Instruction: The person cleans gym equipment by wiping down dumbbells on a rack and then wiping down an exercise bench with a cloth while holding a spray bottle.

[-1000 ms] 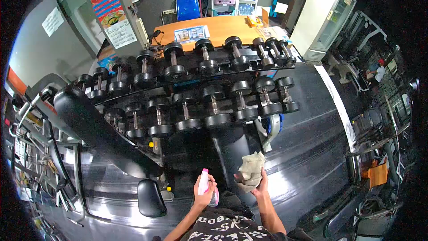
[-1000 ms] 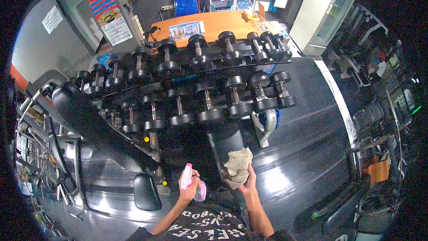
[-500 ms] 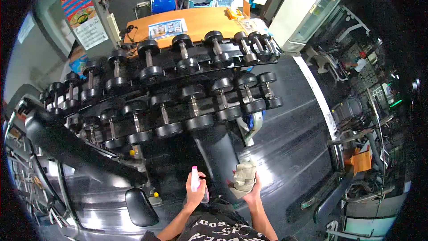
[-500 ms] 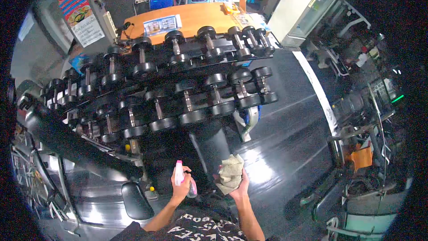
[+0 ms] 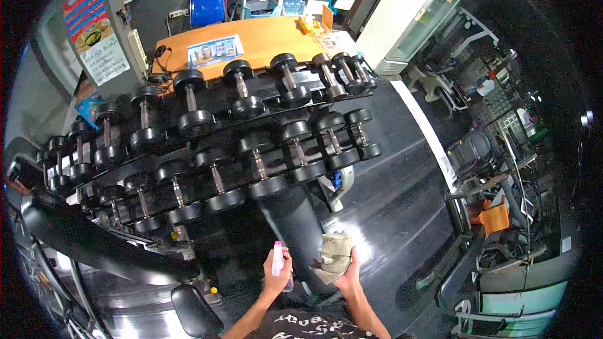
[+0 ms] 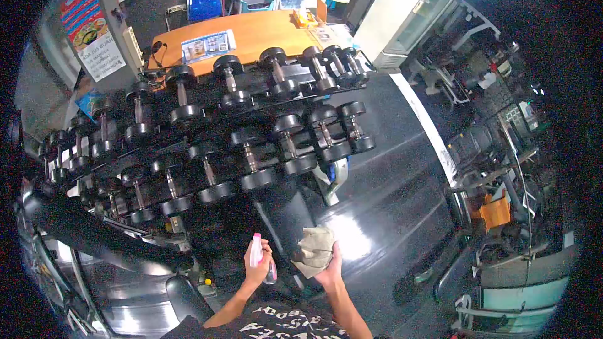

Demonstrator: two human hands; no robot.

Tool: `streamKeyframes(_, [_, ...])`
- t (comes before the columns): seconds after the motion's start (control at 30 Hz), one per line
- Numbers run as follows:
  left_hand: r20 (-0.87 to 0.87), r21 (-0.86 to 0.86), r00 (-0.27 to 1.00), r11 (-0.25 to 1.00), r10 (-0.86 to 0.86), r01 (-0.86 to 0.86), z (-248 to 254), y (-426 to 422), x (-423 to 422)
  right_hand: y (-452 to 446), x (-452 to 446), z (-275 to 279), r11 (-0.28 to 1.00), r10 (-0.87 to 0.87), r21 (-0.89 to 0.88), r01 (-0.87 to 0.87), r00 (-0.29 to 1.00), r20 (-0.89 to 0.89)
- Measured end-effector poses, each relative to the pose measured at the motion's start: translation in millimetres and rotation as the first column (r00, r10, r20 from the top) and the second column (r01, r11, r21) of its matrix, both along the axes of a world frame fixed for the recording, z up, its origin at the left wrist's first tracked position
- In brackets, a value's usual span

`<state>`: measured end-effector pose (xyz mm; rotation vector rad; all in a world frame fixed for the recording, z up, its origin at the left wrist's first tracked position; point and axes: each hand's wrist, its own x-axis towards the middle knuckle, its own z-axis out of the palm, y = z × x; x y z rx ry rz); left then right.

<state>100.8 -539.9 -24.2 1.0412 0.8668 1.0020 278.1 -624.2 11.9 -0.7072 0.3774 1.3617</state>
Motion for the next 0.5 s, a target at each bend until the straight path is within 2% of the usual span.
streamKeyframes(0.07, [0.014,-0.087,1.000,0.996,-0.002,0.003,-0.1,4.5,-0.2,-2.3,-0.5,6.5,0.998,0.024,0.058,-0.024,1.000,0.003])
streamKeyframes(0.23, [0.004,-0.089,0.997,0.993,0.075,-0.074,-1.8,7.7,8.6,-16.2,18.3,-10.0,0.997,0.057,0.043,-0.057,0.998,-0.001])
streamKeyframes(0.3, [0.021,-0.113,0.991,0.985,0.135,-0.132,-5.0,3.1,13.7,-13.4,29.5,-21.7,0.997,-0.011,-0.076,0.005,0.996,-0.088])
streamKeyframes(0.33, [0.030,-0.185,0.989,0.973,0.145,-0.137,-7.4,-0.4,17.1,-16.7,38.3,-30.5,0.991,0.128,-0.028,-0.128,0.991,0.023])
streamKeyframes(0.37, [0.021,-0.198,0.986,0.967,0.168,-0.161,-12.1,-6.1,21.8,-13.6,42.0,-26.8,0.988,0.151,-0.041,-0.151,0.988,0.014])
streamKeyframes(0.43, [-0.012,-0.094,0.989,0.985,0.145,-0.145,-20.4,-15.2,31.7,-1.0,51.7,-23.6,0.973,0.208,-0.100,-0.206,0.978,0.009])
streamKeyframes(0.5, [-0.047,-0.085,0.983,0.980,0.175,-0.178,-22.5,-22.7,44.8,5.3,67.6,-37.1,0.961,0.264,-0.079,-0.265,0.964,-0.026])
